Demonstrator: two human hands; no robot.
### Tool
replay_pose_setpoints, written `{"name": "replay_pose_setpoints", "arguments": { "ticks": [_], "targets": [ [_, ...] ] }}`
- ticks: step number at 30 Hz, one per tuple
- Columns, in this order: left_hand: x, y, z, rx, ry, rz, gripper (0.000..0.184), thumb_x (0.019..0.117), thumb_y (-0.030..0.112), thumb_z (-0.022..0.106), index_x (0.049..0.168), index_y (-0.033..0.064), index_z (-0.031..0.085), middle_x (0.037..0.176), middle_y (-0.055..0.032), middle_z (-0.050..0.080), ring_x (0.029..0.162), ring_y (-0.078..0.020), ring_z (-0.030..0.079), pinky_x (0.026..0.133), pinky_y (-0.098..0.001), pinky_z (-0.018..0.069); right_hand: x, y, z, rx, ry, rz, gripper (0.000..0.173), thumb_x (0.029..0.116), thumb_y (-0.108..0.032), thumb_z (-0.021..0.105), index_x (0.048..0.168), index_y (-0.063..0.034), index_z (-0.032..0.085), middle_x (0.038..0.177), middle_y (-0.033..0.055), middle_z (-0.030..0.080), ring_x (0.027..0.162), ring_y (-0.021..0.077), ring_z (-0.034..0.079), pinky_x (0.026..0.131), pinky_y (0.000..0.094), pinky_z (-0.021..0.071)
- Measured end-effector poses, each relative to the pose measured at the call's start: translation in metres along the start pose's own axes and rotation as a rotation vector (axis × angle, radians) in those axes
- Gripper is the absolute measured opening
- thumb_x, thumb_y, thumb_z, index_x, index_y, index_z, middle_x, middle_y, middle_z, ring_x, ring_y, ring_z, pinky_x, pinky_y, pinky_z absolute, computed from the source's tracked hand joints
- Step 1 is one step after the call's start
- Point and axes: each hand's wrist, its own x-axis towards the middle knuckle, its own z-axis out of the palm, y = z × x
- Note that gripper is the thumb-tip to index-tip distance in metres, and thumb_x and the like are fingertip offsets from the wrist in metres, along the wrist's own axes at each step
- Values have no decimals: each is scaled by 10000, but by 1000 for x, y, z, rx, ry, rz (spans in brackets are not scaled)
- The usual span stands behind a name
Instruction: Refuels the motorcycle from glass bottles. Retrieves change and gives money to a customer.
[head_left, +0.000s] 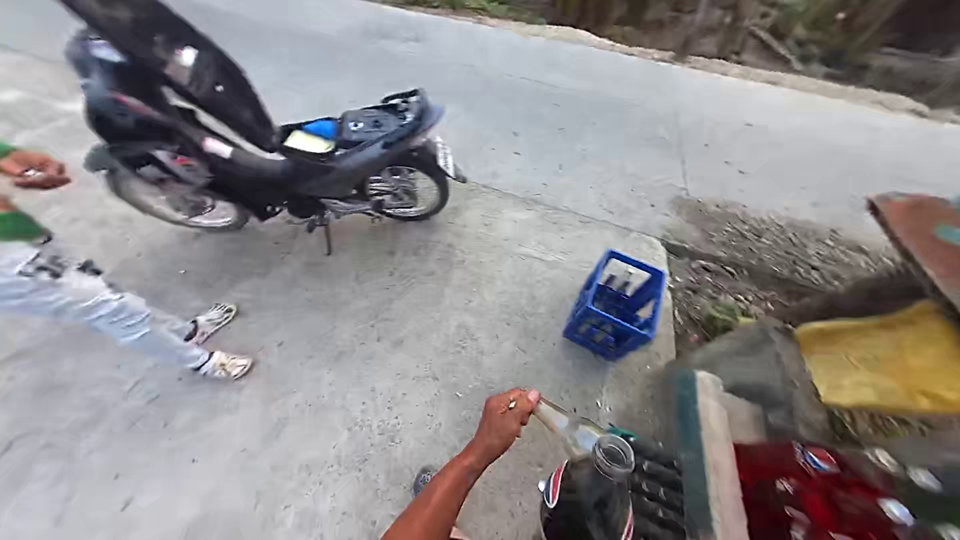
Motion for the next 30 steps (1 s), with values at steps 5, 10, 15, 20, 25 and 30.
{"name": "replay_pose_setpoints", "arguments": {
  "ticks": [5, 10, 15, 20, 25, 30],
  "targets": [
    [18, 27, -157, -34, 272, 28, 401, 1034, 353, 509, 781, 90, 677, 611, 74, 586, 503, -26, 539, 491, -223, 480, 94, -71, 103, 126, -230, -38, 1030, 639, -293, 942, 1328, 271, 425, 1202, 293, 676, 1164, 222, 679, 1077, 353, 510],
    [44, 36, -245, -59, 436, 28, 376, 1004, 347, 520, 734, 128, 665, 596, 101, 576, 501, 2, 525, 490, -200, 461, 173, -86, 190, 214, -326, -230, 1038, 642, -337, 930, 1306, 287, 432, 1217, 303, 669, 1184, 153, 667, 1090, 273, 488],
    [110, 4, -320, 91, 517, 11, 389, 1033, 411, 551, 970, 71, 731, 688, 45, 632, 583, -43, 568, 561, -245, 497, 262, -72, 268, 369, -466, -298, 986, 676, -359, 953, 1371, 139, 463, 1292, 189, 657, 1227, 71, 618, 1089, 261, 497],
    [185, 32, -408, 375, 592, 213, 320, 1043, 257, 593, 1195, -1, 706, 915, -44, 764, 770, -102, 729, 766, -316, 631, 384, -49, 347, 432, -492, -492, 1018, 672, -444, 945, 1405, 82, 474, 1286, 197, 656, 1213, 143, 641, 1068, 298, 528],
    [252, 83, -479, 724, 612, 95, 387, 1037, 360, 578, 1252, 66, 710, 999, -23, 770, 855, -79, 723, 839, -308, 603, 504, -55, 402, 474, -594, -568, 1032, 666, -453, 944, 1417, 66, 460, 1297, 211, 640, 1206, 186, 646, 1048, 323, 545],
    [328, 125, -518, 1064, 426, 219, 360, 1033, 268, 539, 1300, 77, 687, 1033, -120, 741, 959, -255, 707, 888, -424, 567, 601, -64, 446, 445, -639, -600, 1027, 669, -459, 942, 1413, 63, 463, 1288, 214, 640, 1194, 183, 651, 1037, 316, 550]
  ]
}}
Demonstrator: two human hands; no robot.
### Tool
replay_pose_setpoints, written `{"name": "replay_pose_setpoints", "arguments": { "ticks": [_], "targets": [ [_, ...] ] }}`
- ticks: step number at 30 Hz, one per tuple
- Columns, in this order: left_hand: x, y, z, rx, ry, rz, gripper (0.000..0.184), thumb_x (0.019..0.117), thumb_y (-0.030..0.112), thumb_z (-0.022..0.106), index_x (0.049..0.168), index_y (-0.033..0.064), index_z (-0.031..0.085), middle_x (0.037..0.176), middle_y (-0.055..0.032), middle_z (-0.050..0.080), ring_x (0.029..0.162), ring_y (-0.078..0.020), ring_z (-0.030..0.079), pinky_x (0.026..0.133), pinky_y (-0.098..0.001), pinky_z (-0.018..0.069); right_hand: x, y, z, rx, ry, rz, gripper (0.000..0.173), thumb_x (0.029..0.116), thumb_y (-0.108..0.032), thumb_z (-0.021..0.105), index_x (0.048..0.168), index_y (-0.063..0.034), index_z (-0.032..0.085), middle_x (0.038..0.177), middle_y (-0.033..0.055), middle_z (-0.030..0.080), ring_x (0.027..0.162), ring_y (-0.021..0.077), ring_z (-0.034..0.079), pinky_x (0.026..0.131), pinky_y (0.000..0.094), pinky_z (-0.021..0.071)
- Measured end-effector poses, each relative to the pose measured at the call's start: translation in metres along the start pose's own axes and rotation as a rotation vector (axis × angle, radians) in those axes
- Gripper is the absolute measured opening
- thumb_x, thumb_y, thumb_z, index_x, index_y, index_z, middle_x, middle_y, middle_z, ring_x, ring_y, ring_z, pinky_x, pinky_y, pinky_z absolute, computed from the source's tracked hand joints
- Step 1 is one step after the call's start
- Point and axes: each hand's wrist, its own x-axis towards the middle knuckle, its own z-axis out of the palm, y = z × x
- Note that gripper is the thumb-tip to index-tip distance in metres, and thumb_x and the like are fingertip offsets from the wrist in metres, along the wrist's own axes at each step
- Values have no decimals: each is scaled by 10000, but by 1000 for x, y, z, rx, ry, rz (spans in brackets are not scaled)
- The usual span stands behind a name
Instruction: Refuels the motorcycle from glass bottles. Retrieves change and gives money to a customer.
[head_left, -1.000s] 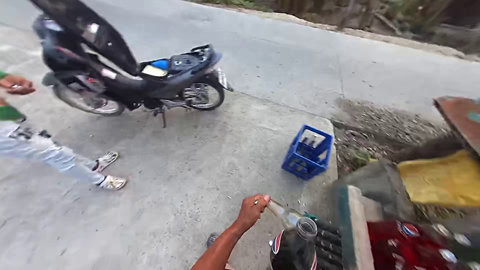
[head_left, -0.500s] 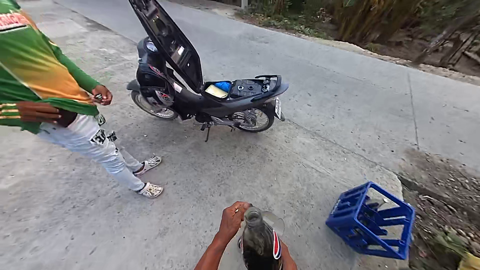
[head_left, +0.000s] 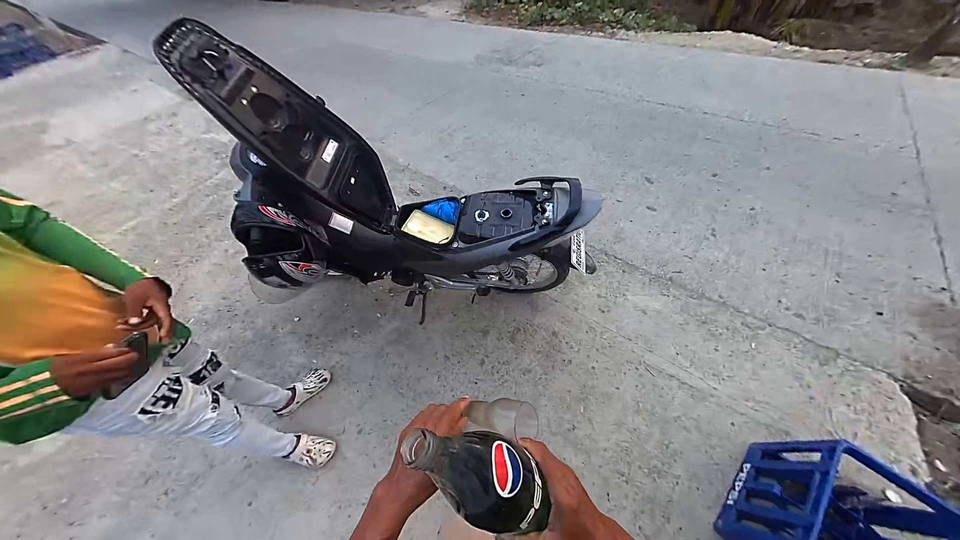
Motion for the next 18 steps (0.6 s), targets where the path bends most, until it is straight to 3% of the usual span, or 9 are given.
{"name": "replay_pose_setpoints", "arguments": {
  "ticks": [2, 5, 8, 9, 14, 18],
  "targets": [
    [46, -6, -6, 76, -82, 152, 371, 1012, 209, 556, 1337, 62, 659, 1035, -145, 732, 940, -303, 707, 863, -457, 572, 31, 22, -3, 2, -12, -3, 1031, 671, -454, 940, 1415, 70, 456, 1300, 222, 634, 1209, 183, 644, 1051, 312, 539],
    [120, -35, -3, 171, -62, 347, 365, 967, 151, 600, 1315, 68, 677, 878, -163, 700, 798, -346, 696, 707, -478, 577, 77, 55, -4, 2, -14, -8, 1038, 674, -454, 939, 1425, 70, 448, 1315, 220, 627, 1226, 189, 636, 1061, 326, 537],
    [197, -63, -5, 169, -47, 552, 468, 1012, 428, 562, 1337, 106, 662, 845, -142, 687, 767, -323, 674, 681, -447, 551, 126, 79, -4, -26, 5, 6, 1056, 670, -443, 941, 1453, 46, 428, 1338, 217, 616, 1254, 208, 620, 1079, 358, 533],
    [218, -70, -2, 141, -42, 612, 473, 1011, 441, 561, 1327, 104, 664, 845, -140, 687, 761, -319, 670, 669, -439, 545, 139, 83, -4, -38, 20, 20, 1067, 670, -433, 943, 1467, 45, 420, 1352, 217, 612, 1269, 207, 613, 1088, 361, 526],
    [317, -99, 30, 0, -75, 759, 244, 1016, 135, 552, 1210, 69, 685, 894, -138, 697, 833, -312, 688, 709, -419, 561, 203, 115, -13, -113, 142, 88, 1100, 688, -424, 939, 1537, -23, 365, 1453, 143, 571, 1343, 163, 563, 1138, 340, 495],
    [380, -114, 62, -103, -173, 750, 359, 1025, 122, 540, 1365, 186, 636, 945, -130, 683, 841, -304, 668, 710, -410, 549, 235, 151, -29, -188, 234, 179, 1103, 685, -449, 934, 1553, -79, 363, 1455, 79, 581, 1341, 106, 558, 1132, 303, 493]
  ]
}}
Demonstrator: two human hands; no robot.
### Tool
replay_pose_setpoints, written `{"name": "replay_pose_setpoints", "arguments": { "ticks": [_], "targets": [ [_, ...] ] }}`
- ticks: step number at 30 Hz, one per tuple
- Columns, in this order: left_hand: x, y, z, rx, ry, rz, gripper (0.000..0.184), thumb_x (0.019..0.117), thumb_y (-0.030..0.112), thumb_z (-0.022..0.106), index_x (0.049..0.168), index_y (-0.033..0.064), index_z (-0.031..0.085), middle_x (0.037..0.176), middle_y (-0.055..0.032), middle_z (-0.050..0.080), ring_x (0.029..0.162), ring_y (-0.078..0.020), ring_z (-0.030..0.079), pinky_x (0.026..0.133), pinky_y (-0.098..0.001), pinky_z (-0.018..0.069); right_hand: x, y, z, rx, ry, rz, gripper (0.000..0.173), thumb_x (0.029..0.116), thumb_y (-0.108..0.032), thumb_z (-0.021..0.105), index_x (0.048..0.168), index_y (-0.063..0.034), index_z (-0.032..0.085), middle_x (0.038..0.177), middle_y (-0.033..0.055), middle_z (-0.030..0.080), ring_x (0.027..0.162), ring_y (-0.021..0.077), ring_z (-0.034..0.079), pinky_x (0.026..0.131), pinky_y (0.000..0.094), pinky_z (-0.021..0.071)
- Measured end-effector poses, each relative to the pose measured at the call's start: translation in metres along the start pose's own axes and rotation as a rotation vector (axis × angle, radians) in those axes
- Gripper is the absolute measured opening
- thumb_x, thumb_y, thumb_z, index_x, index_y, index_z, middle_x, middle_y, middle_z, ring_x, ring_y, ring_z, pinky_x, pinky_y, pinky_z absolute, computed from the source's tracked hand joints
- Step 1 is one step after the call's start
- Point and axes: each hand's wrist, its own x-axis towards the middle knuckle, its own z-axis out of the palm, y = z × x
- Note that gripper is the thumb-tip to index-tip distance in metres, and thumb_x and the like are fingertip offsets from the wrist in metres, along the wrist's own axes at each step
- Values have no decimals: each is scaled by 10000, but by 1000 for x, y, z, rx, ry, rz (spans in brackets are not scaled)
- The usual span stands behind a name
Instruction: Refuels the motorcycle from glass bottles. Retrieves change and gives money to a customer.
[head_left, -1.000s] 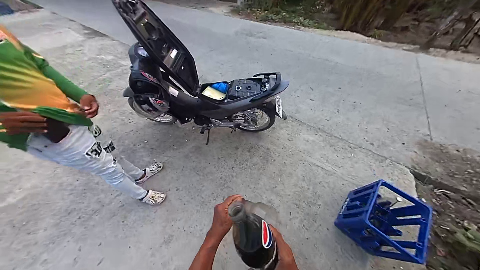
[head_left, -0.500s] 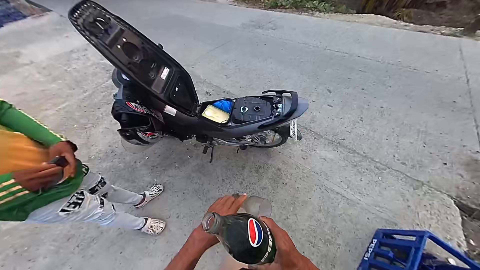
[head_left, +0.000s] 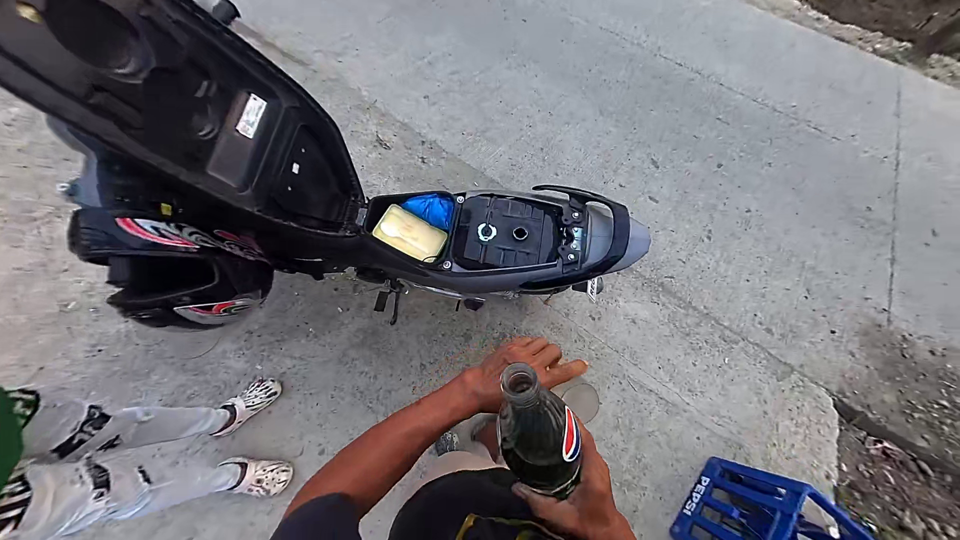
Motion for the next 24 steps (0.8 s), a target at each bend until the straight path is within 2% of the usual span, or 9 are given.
{"name": "replay_pose_setpoints", "arguments": {
  "ticks": [5, 7, 9, 11, 12, 14, 16, 20, 24],
  "targets": [
    [44, -57, 24, -67, -7, 23, 328, 1010, 91, 560, 1318, 158, 652, 1033, -158, 692, 894, -319, 694, 705, -425, 574, 47, 44, -19, -24, -13, 39, 1129, 690, -448, 932, 1562, -44, 340, 1458, 100, 578, 1352, 105, 547, 1149, 298, 472],
    [49, -77, 32, -117, -8, -97, 352, 967, 154, 640, 1318, 126, 654, 1108, -174, 702, 972, -324, 707, 775, -452, 596, 67, 57, -29, 3, -15, 53, 1140, 693, -425, 934, 1569, -27, 325, 1461, 106, 578, 1349, 124, 555, 1151, 317, 479],
    [51, -107, 34, -173, 33, -260, 488, 870, 298, 768, 1302, 94, 666, 1171, -173, 697, 1043, -309, 704, 822, -467, 603, 87, 74, -37, -9, 18, 72, 1119, 686, -445, 932, 1553, -39, 354, 1430, 77, 601, 1313, 93, 577, 1129, 302, 495],
    [48, -139, 30, -262, 74, -481, 622, 844, 414, 822, 1326, 61, 647, 1232, -166, 685, 1111, -292, 688, 889, -493, 595, 100, 89, -43, -40, 71, 102, 1088, 688, -464, 930, 1532, -52, 383, 1406, 61, 614, 1291, 79, 589, 1117, 298, 502],
    [47, -157, 27, -304, 89, -601, 665, 839, 416, 832, 1356, 53, 622, 1249, -164, 679, 1128, -291, 678, 926, -508, 580, 106, 95, -45, -54, 102, 129, 1078, 689, -466, 931, 1524, -49, 391, 1393, 62, 621, 1282, 81, 594, 1111, 303, 507],
    [45, -195, 26, -350, 164, -774, 713, 835, 412, 842, 1398, 70, 570, 1226, -150, 669, 1100, -282, 670, 929, -516, 574, 117, 105, -49, -85, 161, 194, 1070, 692, -468, 933, 1500, -12, 401, 1345, 73, 644, 1245, 71, 615, 1087, 296, 524],
    [52, -233, 21, -375, 237, -847, 732, 845, 414, 835, 1421, 77, 537, 1220, -153, 662, 1070, -283, 668, 894, -510, 576, 129, 114, -49, -121, 220, 266, 1053, 692, -475, 932, 1454, 42, 421, 1305, 86, 658, 1218, 51, 623, 1074, 273, 527],
    [77, -298, 27, -483, 275, -892, 760, 835, 419, 834, 1440, 83, 521, 1206, -134, 665, 1016, -251, 666, 845, -468, 577, 148, 120, -38, -166, 317, 397, 1058, 676, -432, 937, 1407, 124, 411, 1277, 109, 663, 1204, 30, 624, 1069, 246, 523],
    [82, -340, 51, -613, 197, -906, 744, 838, 381, 838, 1448, 110, 509, 1206, -129, 655, 962, -233, 667, 791, -435, 581, 166, 119, -18, -171, 401, 478, 1025, 669, -416, 947, 1379, 109, 428, 1241, 77, 678, 1173, 29, 642, 1046, 251, 545]
  ]
}}
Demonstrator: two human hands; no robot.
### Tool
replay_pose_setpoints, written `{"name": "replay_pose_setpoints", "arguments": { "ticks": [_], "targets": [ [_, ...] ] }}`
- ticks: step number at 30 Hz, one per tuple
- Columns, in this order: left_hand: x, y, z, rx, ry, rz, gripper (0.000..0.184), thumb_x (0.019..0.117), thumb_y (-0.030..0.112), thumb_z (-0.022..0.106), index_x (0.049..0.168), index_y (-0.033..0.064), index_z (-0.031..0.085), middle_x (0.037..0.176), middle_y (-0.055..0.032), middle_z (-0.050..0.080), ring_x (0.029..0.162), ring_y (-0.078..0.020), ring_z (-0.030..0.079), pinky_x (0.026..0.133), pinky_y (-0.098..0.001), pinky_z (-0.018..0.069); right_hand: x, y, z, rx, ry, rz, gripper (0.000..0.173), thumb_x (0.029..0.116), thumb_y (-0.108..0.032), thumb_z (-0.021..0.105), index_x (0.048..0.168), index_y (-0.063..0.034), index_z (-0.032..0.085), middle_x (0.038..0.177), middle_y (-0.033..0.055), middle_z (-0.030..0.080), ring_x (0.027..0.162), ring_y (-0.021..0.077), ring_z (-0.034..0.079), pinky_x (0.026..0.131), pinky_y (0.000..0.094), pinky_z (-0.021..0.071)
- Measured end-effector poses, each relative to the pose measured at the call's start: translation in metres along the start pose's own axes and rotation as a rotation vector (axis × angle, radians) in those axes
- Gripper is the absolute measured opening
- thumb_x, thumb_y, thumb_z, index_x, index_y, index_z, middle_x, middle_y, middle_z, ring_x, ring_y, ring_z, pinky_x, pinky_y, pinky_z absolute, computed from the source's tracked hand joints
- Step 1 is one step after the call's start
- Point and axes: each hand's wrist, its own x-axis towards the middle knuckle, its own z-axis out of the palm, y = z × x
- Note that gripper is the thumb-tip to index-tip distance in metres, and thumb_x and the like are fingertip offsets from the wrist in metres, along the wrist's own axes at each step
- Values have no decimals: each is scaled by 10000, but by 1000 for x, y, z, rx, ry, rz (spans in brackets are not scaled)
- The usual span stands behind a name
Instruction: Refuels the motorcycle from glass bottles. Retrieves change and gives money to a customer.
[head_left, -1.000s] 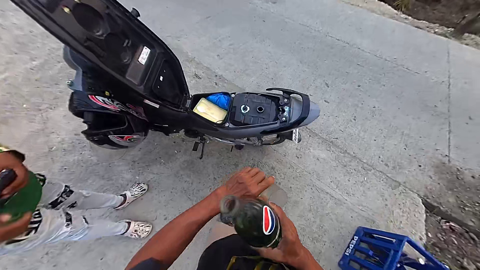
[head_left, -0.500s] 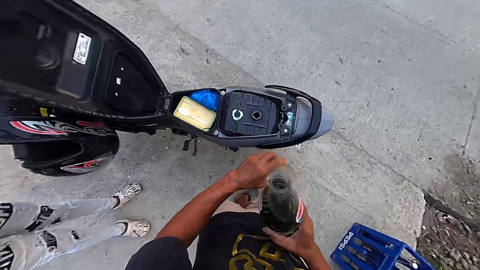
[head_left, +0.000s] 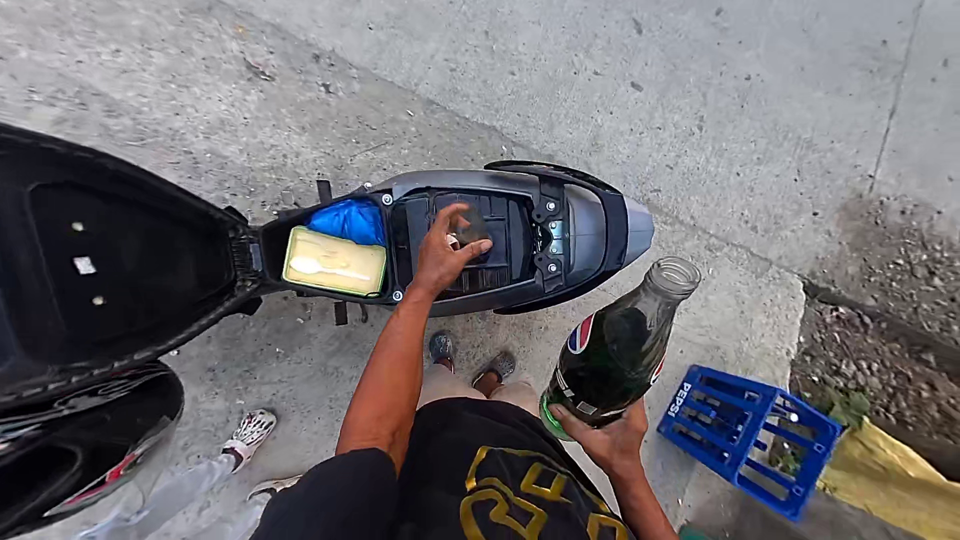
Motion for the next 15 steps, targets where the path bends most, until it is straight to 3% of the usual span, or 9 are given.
{"name": "replay_pose_setpoints", "arguments": {
  "ticks": [3, 8, 15],
  "targets": [
    [8, -22, 3, 4, -54, 1, 753, 821, 379, 854, 1446, 130, 516, 1218, -119, 649, 985, -235, 658, 797, -445, 575, 2, -6, 16, -23, 25, 31, 1007, 664, -411, 946, 1372, 91, 436, 1229, 63, 681, 1166, 33, 647, 1042, 256, 550],
    [10, -27, 2, 49, -130, 68, 753, 804, 336, 873, 1432, 79, 545, 1275, -154, 648, 1181, -286, 632, 999, -520, 538, 7, -17, 36, -63, 7, 74, 1019, 667, -423, 943, 1367, 111, 431, 1227, 63, 683, 1168, 11, 639, 1046, 237, 539],
    [11, -38, 7, 110, -203, 168, 716, 802, 364, 871, 1410, 121, 581, 1336, -133, 628, 1225, -280, 617, 1004, -518, 531, 14, -16, 50, -141, -70, 57, 1073, 671, -431, 932, 1387, 166, 400, 1258, 146, 663, 1193, 15, 623, 1060, 216, 512]
  ]
}}
